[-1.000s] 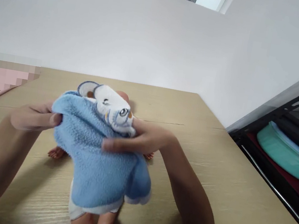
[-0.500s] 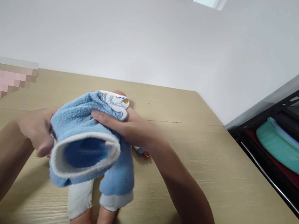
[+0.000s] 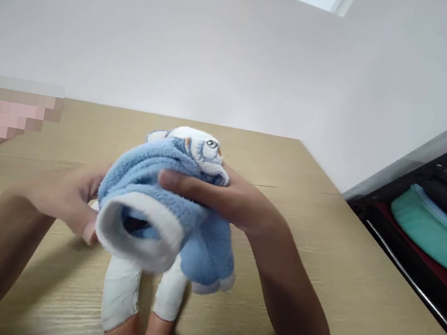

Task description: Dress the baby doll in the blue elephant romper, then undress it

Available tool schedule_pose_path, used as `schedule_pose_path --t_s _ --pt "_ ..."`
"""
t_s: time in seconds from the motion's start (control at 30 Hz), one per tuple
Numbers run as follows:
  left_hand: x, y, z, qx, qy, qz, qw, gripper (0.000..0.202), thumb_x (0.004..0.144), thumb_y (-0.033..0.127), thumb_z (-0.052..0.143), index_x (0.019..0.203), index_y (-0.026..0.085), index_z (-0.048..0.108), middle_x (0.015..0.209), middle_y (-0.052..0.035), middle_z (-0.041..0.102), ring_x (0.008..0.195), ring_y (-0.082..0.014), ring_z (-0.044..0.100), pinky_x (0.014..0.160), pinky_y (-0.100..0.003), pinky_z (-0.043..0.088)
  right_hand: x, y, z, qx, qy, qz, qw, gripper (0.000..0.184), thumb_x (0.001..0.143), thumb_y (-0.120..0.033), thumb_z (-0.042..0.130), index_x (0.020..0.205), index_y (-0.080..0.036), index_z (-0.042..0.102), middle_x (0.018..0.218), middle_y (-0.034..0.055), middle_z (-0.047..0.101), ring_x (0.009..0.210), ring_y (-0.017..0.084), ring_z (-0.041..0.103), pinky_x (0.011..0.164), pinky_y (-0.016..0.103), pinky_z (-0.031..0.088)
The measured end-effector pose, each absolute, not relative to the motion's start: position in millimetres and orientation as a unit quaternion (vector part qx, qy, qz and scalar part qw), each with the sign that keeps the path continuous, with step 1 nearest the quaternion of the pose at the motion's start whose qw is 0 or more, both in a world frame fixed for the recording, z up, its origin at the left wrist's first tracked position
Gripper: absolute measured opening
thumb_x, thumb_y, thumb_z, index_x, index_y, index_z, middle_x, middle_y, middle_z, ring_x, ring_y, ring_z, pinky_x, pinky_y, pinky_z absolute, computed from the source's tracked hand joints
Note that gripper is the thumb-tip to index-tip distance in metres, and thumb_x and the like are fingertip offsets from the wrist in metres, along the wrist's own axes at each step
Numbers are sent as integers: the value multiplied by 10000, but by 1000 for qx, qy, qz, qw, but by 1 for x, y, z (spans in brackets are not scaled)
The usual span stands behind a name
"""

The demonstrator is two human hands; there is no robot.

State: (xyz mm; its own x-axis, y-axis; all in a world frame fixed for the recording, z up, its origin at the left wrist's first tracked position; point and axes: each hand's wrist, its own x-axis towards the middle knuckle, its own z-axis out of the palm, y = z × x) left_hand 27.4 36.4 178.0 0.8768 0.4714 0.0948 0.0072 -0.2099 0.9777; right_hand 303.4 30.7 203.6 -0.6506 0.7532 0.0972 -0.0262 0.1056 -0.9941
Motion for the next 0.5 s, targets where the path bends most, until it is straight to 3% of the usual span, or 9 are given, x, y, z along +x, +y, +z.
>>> schedule_pose_path --t_s 0.17,0.3,0.4,0.5 --pt "26 39 174 807 223 128 531 713 790 463 1011 1395 223 722 1283 -60 810 1149 -306 767 980 -324 637 308 37 185 -310 -620 641 330 439 959 -567 868 1249 -239 838 1250 83 856 1247 321 781 1130 459 629" --pt "30 38 174 773 264 193 544 764 754 406 1039 1413 238 692 1301 -76 816 1202 -323 781 970 -349 665 298 42 178 -403 -627 576 335 454 918 -535 916 1282 -274 841 1341 83 838 1335 349 731 1250 533 550" --pt "30 41 175 752 271 246 547 611 839 362 969 1371 221 702 1291 -64 817 1201 -288 777 976 -332 664 295 42 187 -410 -661 540 321 464 942 -483 899 1354 -290 810 1444 64 797 1421 339 684 1331 544 467" --pt "31 44 178 755 230 243 564 305 926 413 874 1119 193 787 1128 -10 843 1100 -233 771 979 -287 648 300 47 192 -320 -704 568 282 504 902 -416 939 1370 -289 800 1410 35 808 1390 296 706 1262 416 535"
